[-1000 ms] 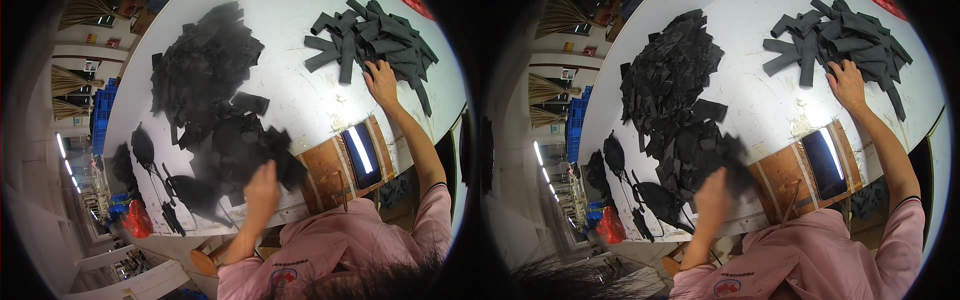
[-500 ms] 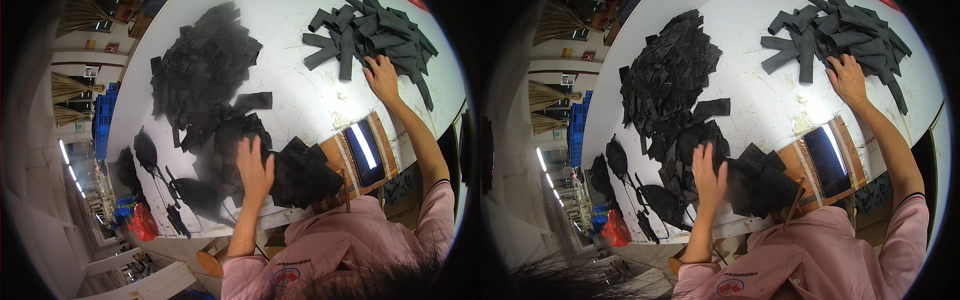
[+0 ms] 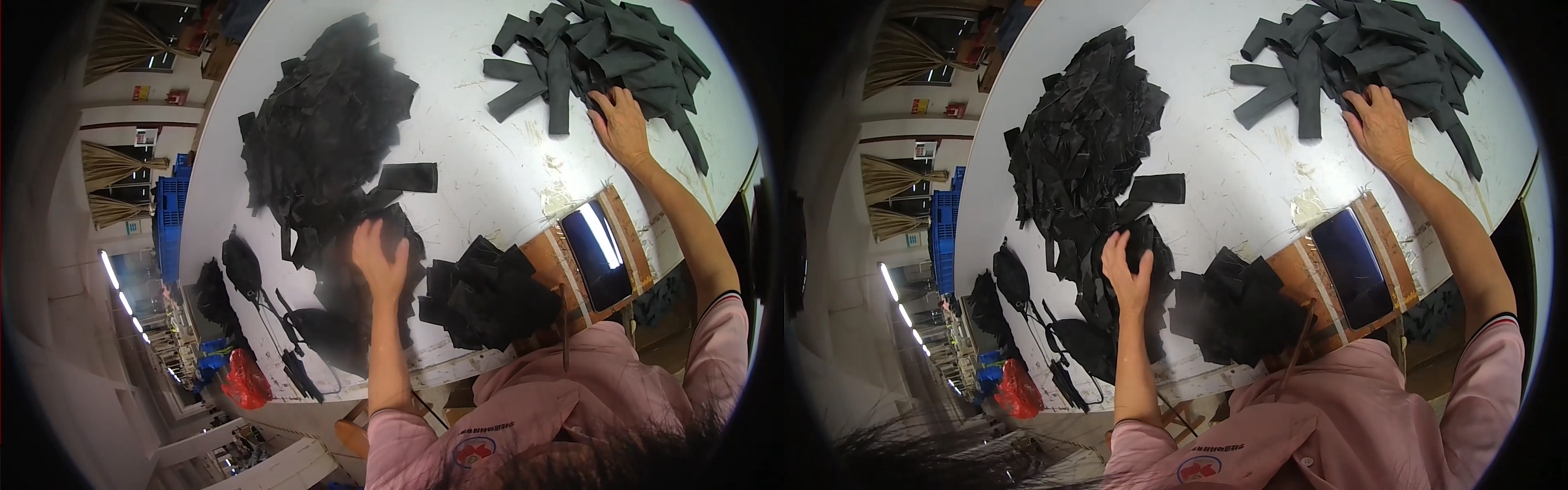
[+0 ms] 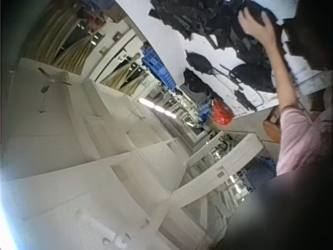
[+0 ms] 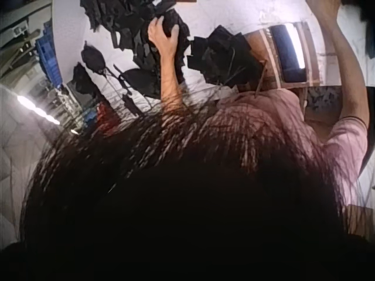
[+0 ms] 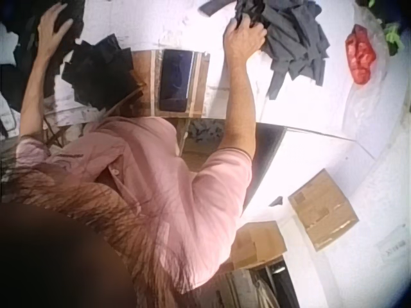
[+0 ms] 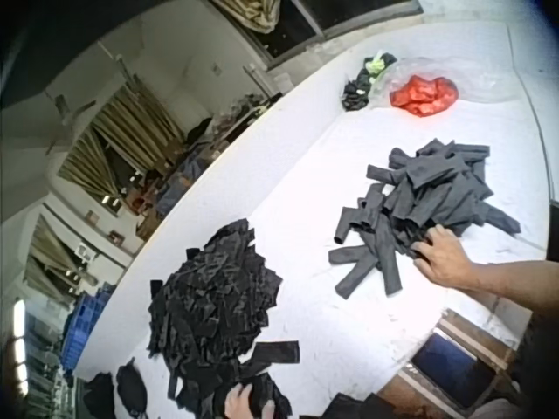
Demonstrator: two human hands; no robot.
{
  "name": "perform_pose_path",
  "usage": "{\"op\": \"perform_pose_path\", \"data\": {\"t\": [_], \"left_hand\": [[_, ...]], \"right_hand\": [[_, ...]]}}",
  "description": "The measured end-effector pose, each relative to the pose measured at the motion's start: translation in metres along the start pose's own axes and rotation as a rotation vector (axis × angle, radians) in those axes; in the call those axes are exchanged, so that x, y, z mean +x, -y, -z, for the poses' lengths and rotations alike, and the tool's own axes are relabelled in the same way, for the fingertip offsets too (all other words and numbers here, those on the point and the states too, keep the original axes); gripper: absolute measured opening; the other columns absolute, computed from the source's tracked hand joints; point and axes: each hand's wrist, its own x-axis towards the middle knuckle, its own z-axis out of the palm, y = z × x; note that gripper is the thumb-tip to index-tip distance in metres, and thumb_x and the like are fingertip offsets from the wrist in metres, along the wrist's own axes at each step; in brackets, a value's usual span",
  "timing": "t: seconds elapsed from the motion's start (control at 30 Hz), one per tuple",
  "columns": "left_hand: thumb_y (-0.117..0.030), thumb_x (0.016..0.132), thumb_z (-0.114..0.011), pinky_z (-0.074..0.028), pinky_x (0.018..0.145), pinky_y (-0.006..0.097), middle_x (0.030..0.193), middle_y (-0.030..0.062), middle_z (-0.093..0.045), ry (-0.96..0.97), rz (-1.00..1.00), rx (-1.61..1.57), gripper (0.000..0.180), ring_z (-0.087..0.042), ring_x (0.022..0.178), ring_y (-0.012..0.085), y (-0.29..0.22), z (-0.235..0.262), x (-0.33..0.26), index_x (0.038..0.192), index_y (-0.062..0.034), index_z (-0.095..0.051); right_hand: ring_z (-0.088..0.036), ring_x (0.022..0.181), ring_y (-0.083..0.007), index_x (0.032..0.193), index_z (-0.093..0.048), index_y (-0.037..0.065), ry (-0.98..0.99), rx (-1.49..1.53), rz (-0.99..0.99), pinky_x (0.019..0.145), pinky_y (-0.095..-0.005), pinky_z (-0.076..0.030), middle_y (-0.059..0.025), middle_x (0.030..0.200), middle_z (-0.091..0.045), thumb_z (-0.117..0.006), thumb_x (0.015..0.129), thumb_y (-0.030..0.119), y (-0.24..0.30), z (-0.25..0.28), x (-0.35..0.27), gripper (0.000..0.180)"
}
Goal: Assembling and folding small black foam strips at a workbench.
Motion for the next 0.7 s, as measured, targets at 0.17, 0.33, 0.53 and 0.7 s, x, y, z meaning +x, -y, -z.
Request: {"op": "perform_pose_path", "data": {"t": [0.17, 0.33, 0.53, 0.7], "left_hand": [[-0.053, 0.069, -0.068, -0.041, 0.083, 0.051, 0.116, 0.0254, -0.047, 0.11, 0.326, 0.292, 0.084, -0.047, 0.106, 0.0414, -0.035, -0.038, 0.07, 0.132, -0.0051, -0.037], [-0.028, 0.077, -0.066, -0.044, 0.077, 0.048, 0.11, 0.0218, -0.051, 0.058, 0.524, 0.273, 0.043, -0.049, 0.097, 0.0388, -0.037, -0.075, 0.093, 0.113, -0.006, -0.058], [0.003, 0.069, -0.056, -0.046, 0.076, 0.041, 0.087, 0.018, -0.06, -0.033, 0.367, 0.085, 0.026, -0.057, 0.083, 0.0357, -0.026, -0.078, 0.084, 0.092, -0.0041, -0.065], [0.002, 0.064, -0.055, -0.048, 0.068, 0.029, 0.077, 0.0123, -0.067, 0.079, 0.29, -0.437, 0.026, -0.063, 0.073, 0.0189, -0.067, -0.039, 0.062, 0.087, -0.0005, -0.067]], "right_hand": [[-0.047, 0.088, -0.0276, 0.112, -0.055, 0.006, 0.0, 0.038, 0.013, 0.077, -0.0364, -0.039, -0.0131, 0.091, -0.047, -0.058, 0.083, 0.02, 0.001, 0.001, 0.001, 0.032], [-0.047, 0.087, -0.0268, 0.111, -0.056, 0.006, 0.011, 0.038, 0.003, 0.076, -0.0357, -0.039, -0.0122, 0.09, -0.048, -0.061, 0.08, 0.018, 0.0, 0.0, 0.001, 0.033], [-0.047, 0.089, -0.0269, 0.111, -0.056, 0.006, -0.005, 0.041, 0.0, 0.077, -0.0358, -0.038, -0.0123, 0.09, -0.048, -0.059, 0.081, 0.019, 0.0, 0.001, 0.001, 0.032], [-0.047, 0.089, -0.0278, 0.11, -0.056, 0.007, -0.01, 0.048, -0.007, 0.077, -0.0367, -0.039, -0.0129, 0.091, -0.049, -0.06, 0.08, 0.018, 0.002, 0.001, 0.0, 0.032]]}}
